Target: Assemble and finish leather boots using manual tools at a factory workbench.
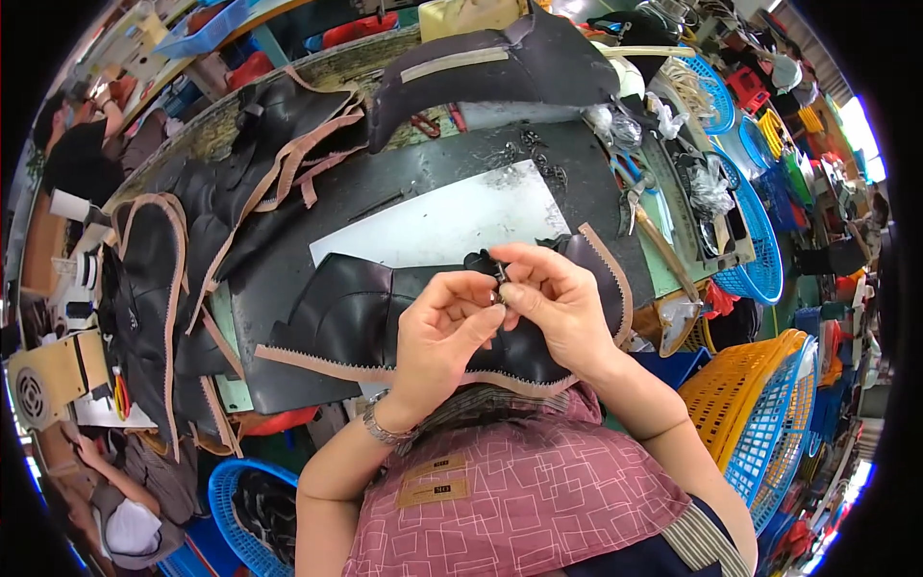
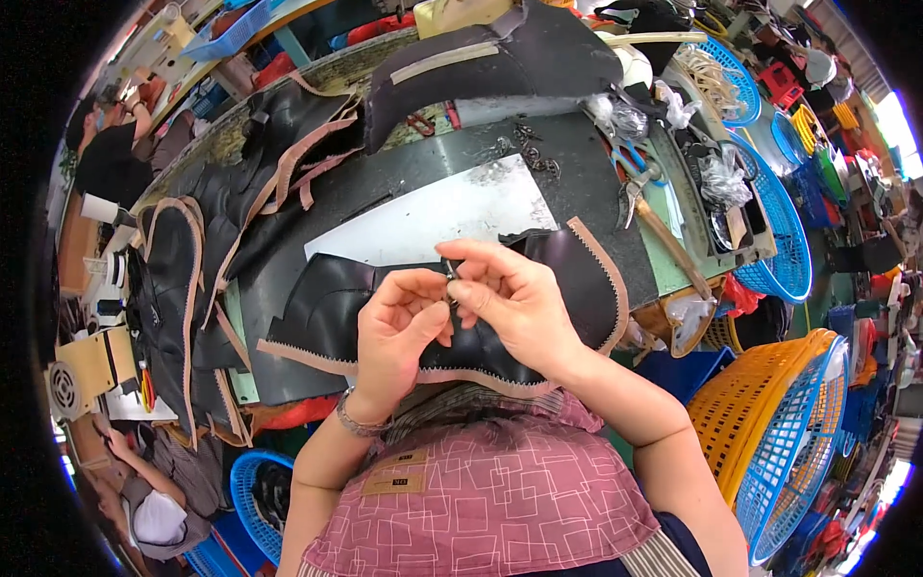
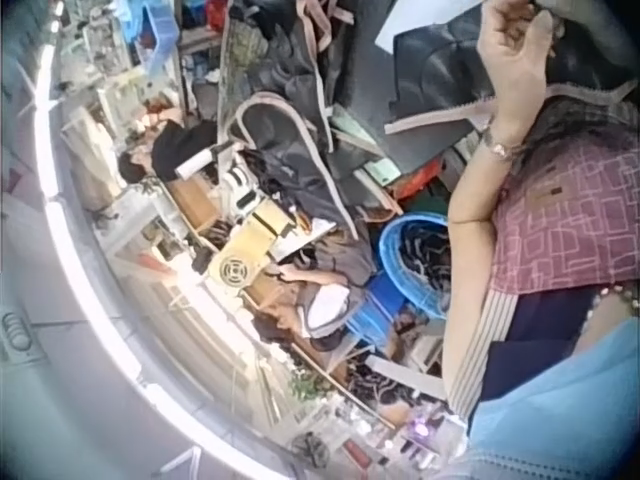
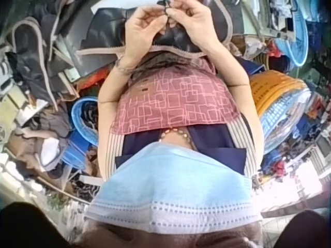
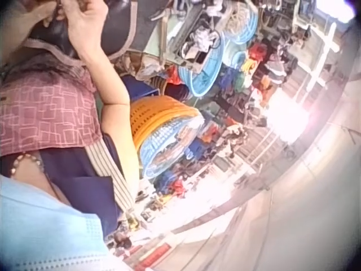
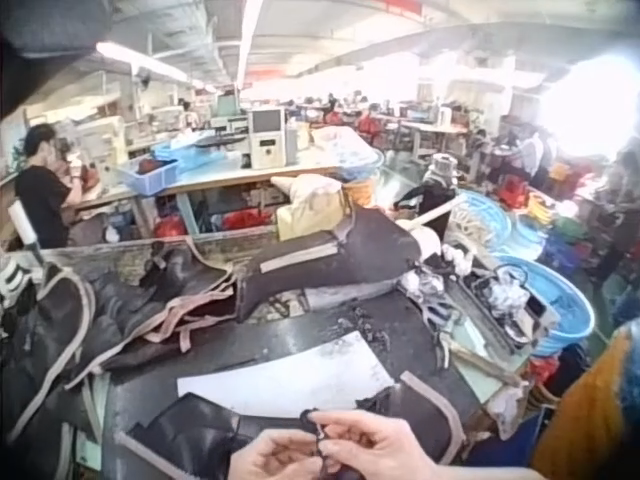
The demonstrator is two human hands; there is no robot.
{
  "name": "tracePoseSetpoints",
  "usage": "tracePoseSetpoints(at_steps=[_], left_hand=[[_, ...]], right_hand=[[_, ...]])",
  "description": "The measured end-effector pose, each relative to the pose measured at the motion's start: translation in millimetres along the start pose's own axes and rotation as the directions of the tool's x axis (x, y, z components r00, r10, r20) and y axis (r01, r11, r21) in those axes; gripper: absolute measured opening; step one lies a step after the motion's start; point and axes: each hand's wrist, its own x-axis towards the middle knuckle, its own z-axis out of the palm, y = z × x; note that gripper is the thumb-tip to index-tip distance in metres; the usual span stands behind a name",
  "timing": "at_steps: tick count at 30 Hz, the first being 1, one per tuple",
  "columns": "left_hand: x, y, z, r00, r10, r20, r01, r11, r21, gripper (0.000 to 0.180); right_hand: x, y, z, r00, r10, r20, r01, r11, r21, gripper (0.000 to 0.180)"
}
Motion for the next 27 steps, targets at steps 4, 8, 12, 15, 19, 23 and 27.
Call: tracePoseSetpoints(at_steps=[4,8,12,15,19,23,27], left_hand=[[-4.3,6.7,-1.8,1.000,-0.005,-0.017,0.007,0.994,0.106,0.012],[-11.5,12.8,-4.8,0.996,-0.086,-0.015,0.087,0.978,0.187,0.009],[-26.2,5.1,-3.3,0.997,-0.066,-0.043,0.073,0.981,0.180,0.010],[-30.0,16.4,-6.2,0.916,-0.399,-0.037,0.400,0.907,0.129,0.014],[-30.4,25.6,-18.1,0.839,-0.543,0.041,0.517,0.818,0.251,0.018],[-38.5,19.2,-16.3,0.932,-0.360,-0.035,0.345,0.858,0.380,0.013],[-38.7,16.2,-17.6,0.957,-0.284,-0.055,0.275,0.836,0.475,0.010]], right_hand=[[-7.3,-5.4,5.1,0.998,-0.057,-0.031,0.057,0.998,-0.012,0.020],[-15.8,-7.3,0.4,0.911,-0.370,0.184,0.400,0.678,-0.617,0.015],[-22.0,6.7,-2.8,0.515,-0.632,0.579,0.804,0.122,-0.582,0.027],[-24.6,11.2,-6.3,0.459,-0.634,0.622,0.839,0.080,-0.538,0.029],[-33.1,20.5,-6.6,0.425,-0.614,0.665,0.863,0.054,-0.502,0.031],[-34.0,29.5,-4.4,0.413,-0.607,0.678,0.859,0.012,-0.512,0.030],[-32.6,34.2,-3.9,0.431,-0.603,0.672,0.854,0.032,-0.519,0.030]])
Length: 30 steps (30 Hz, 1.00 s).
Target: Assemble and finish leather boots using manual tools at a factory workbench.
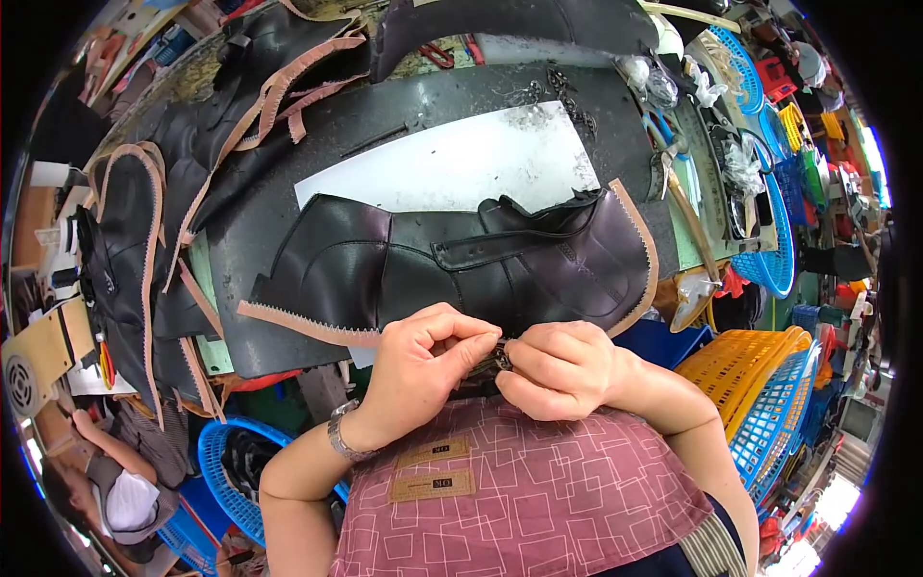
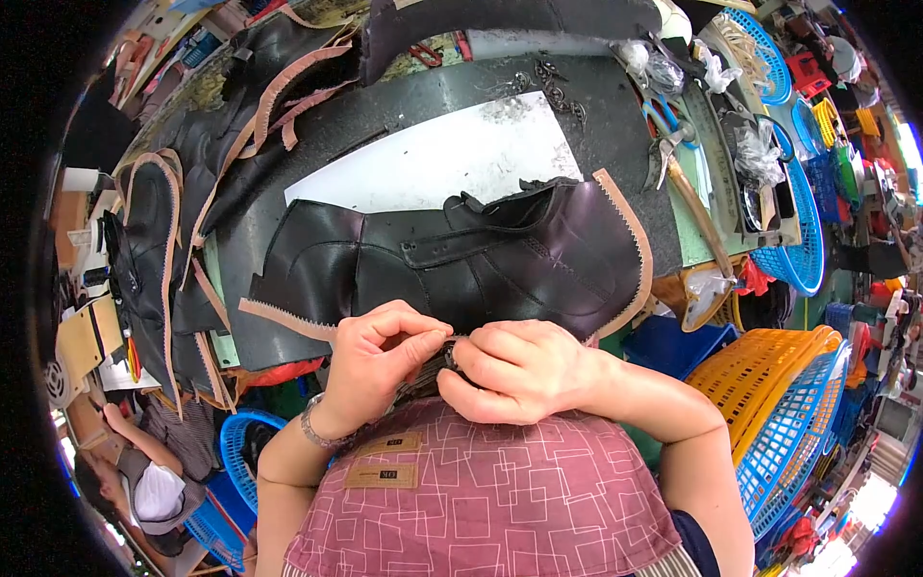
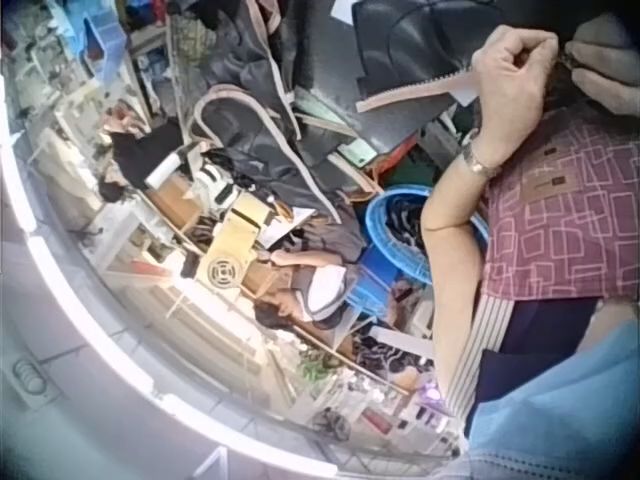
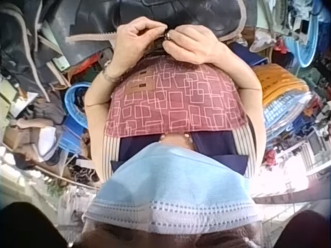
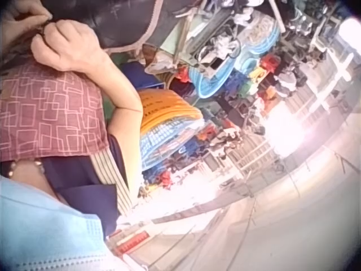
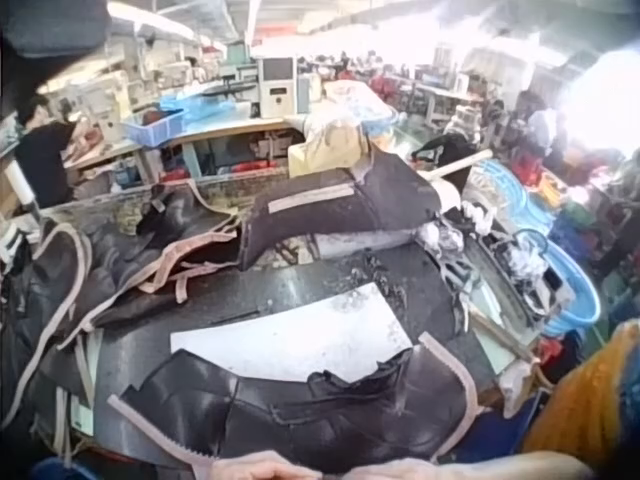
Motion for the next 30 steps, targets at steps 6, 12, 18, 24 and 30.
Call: tracePoseSetpoints(at_steps=[6,12,18,24,30], left_hand=[[2.7,2.9,-5.3,0.981,-0.182,0.070,0.188,0.977,-0.104,0.011],[87.7,11.2,-72.6,0.894,0.260,0.365,-0.448,0.539,0.714,0.051],[111.6,47.4,-72.7,0.746,-0.264,0.611,-0.281,0.707,0.649,0.039],[92.4,55.6,-68.8,0.768,-0.384,0.513,-0.050,0.762,0.646,0.027],[76.8,60.7,-62.1,0.809,-0.304,0.503,0.061,0.895,0.442,0.022]], right_hand=[[-1.2,5.9,3.4,0.997,0.071,0.024,-0.073,0.994,0.080,0.030],[-1.5,9.8,25.2,0.444,0.871,0.207,-0.806,0.288,0.518,0.012],[-17.1,12.7,39.5,0.562,0.827,0.017,-0.708,0.471,0.526,0.013],[-18.1,7.9,28.7,0.488,0.870,0.070,-0.517,0.224,0.826,0.012],[2.7,-16.3,21.9,0.383,0.875,0.297,-0.498,-0.075,0.864,0.013]])
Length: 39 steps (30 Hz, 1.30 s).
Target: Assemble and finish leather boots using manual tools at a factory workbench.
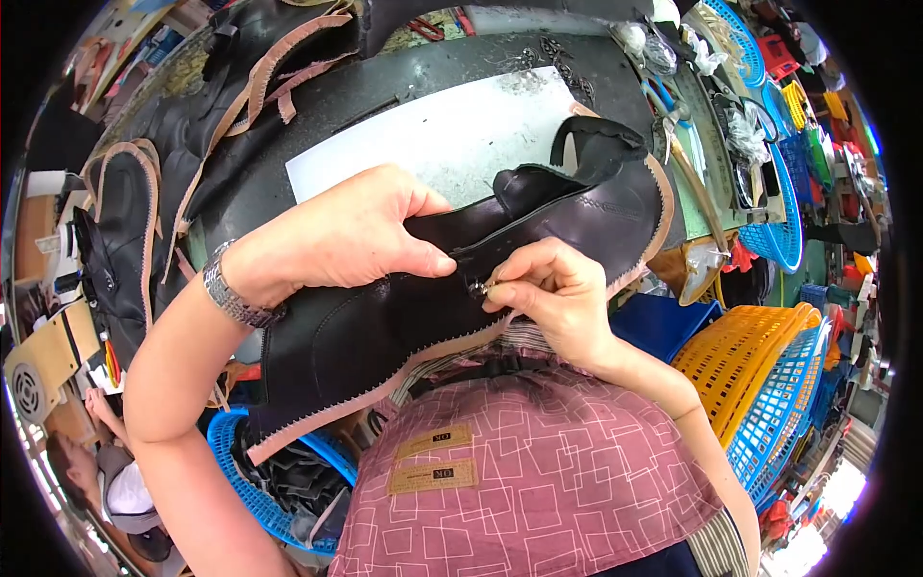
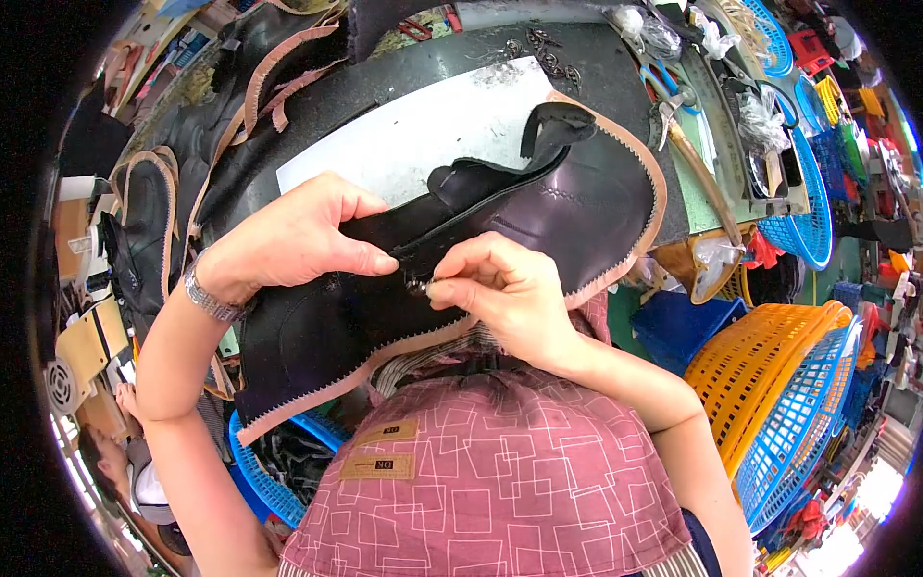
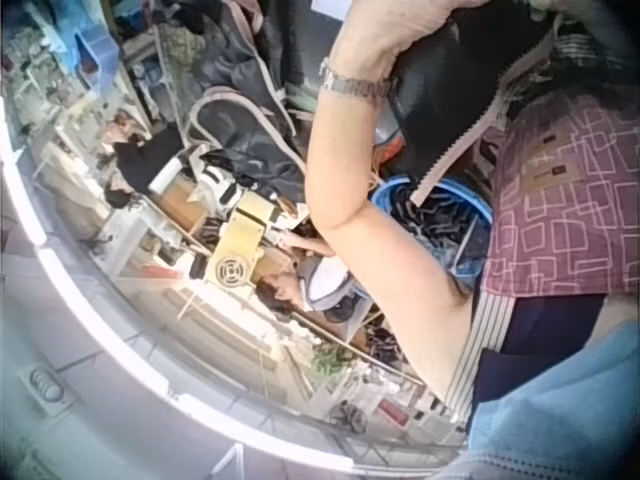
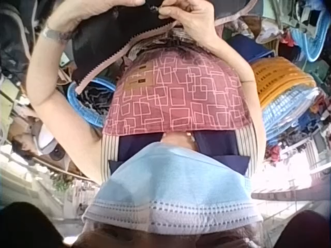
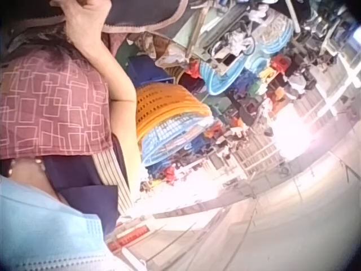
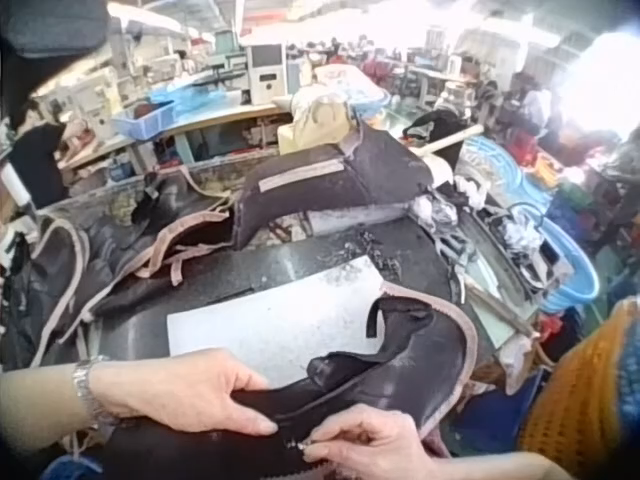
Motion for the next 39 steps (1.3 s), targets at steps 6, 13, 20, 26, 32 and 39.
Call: tracePoseSetpoints(at_steps=[6,13,20,26,32,39], left_hand=[[-3.7,5.7,2.5,0.999,0.042,0.020,-0.042,0.999,0.004,0.020],[-4.5,5.9,5.9,0.998,0.050,-0.030,-0.050,0.999,0.018,0.017],[-5.9,3.3,13.3,0.985,0.168,-0.044,-0.157,0.969,0.192,0.022],[-4.7,-1.0,36.9,0.892,0.413,-0.184,-0.279,0.823,0.494,0.030],[-4.4,1.4,36.4,0.931,0.269,-0.246,-0.166,0.914,0.369,0.029],[0.1,-3.5,41.3,0.919,0.260,-0.296,-0.199,0.955,0.220,0.032]], right_hand=[[-2.4,1.0,1.7,0.999,-0.003,-0.045,0.006,0.997,0.082,0.015],[-1.2,-1.1,4.1,0.997,0.001,-0.082,0.008,0.994,0.110,0.016],[-0.8,-13.0,8.0,0.992,0.055,-0.110,-0.065,0.993,-0.093,0.014],[-2.4,-14.5,6.7,0.990,-0.038,-0.134,0.008,0.975,-0.220,0.032],[-1.6,-9.9,2.3,0.991,-0.068,-0.118,0.043,0.978,-0.206,0.026],[-5.3,-10.4,1.1,0.981,-0.116,-0.156,0.071,0.962,-0.264,0.017]])
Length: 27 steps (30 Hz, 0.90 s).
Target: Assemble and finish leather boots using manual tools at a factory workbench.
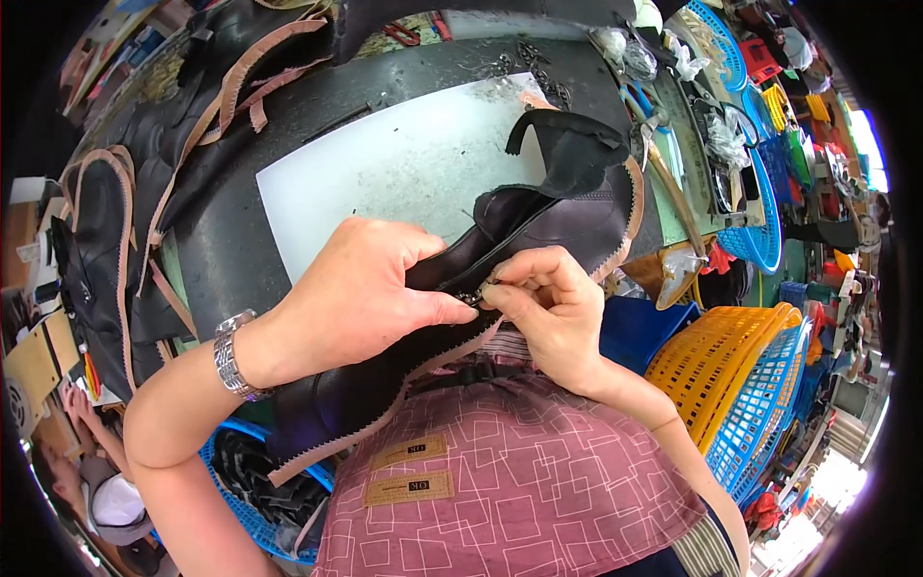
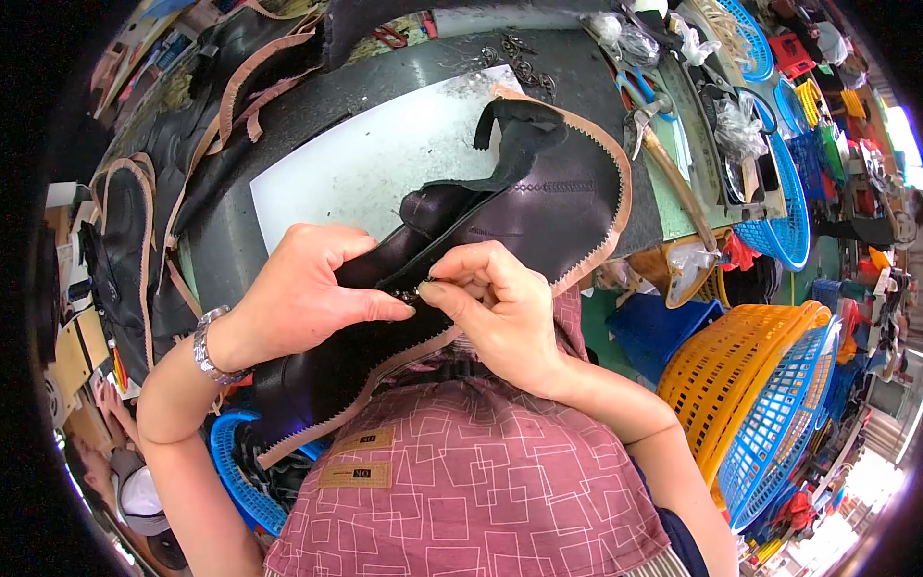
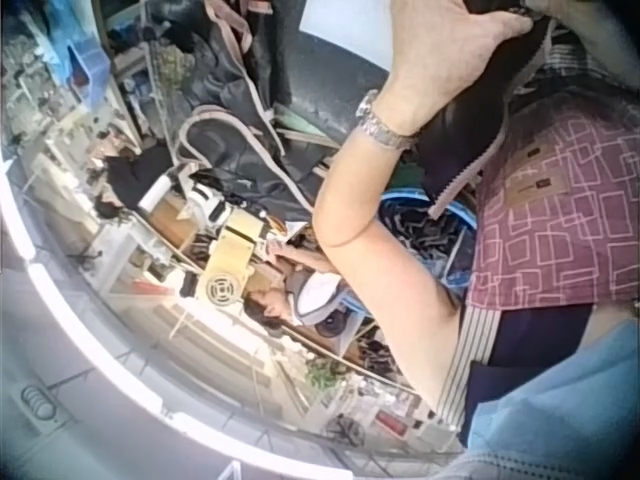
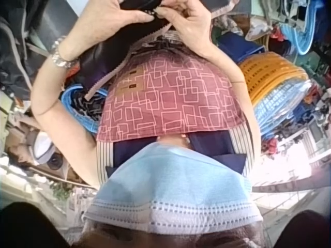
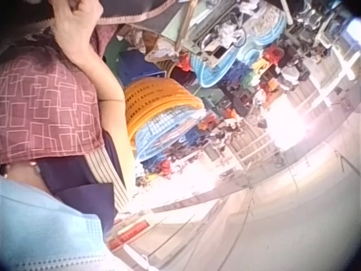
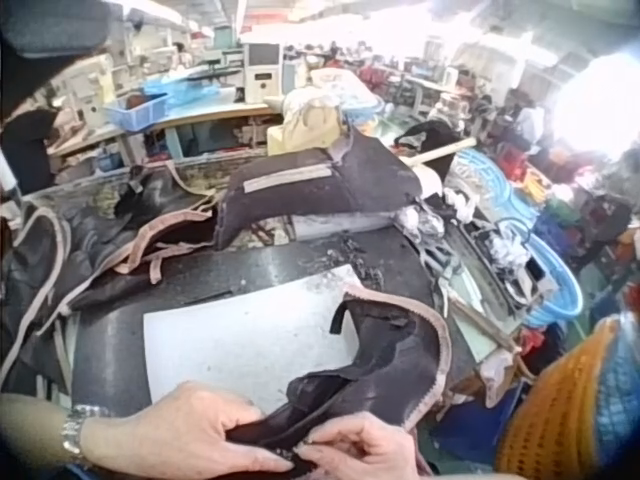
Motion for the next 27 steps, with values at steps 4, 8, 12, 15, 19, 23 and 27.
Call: tracePoseSetpoints(at_steps=[4,8,12,15,19,23,27], left_hand=[[0.0,3.6,-0.4,0.999,-0.031,0.010,0.031,1.000,-0.003,0.040],[-0.4,0.2,2.3,0.999,0.038,-0.013,-0.037,0.999,0.027,0.046],[-1.7,-5.0,6.9,0.990,0.128,-0.058,-0.123,0.990,0.073,0.043],[-3.2,-7.3,12.2,0.983,0.164,-0.077,-0.153,0.980,0.127,0.037],[-2.4,-9.5,16.9,0.976,0.193,-0.097,-0.173,0.968,0.183,0.029],[-0.4,-6.3,17.1,0.987,0.139,-0.080,-0.123,0.976,0.181,0.027],[-1.8,-10.8,19.7,0.999,-0.020,-0.043,0.019,0.999,-0.029,0.021]], right_hand=[[0.5,3.5,-0.8,0.999,-0.044,-0.012,0.044,0.999,0.005,0.016],[0.1,5.8,-5.7,0.998,-0.057,0.023,0.058,0.998,-0.037,0.017],[6.7,1.2,-5.8,0.998,0.047,0.035,-0.050,0.995,0.087,0.024],[10.3,-4.6,-7.9,0.990,0.135,0.037,-0.139,0.979,0.148,0.025],[13.2,-5.4,-13.3,0.900,0.414,0.139,-0.437,0.850,0.294,0.019],[6.6,1.4,-9.6,0.886,0.451,0.109,-0.437,0.734,0.520,0.013],[3.9,3.8,-3.8,0.902,0.427,0.066,-0.389,0.736,0.554,0.012]])
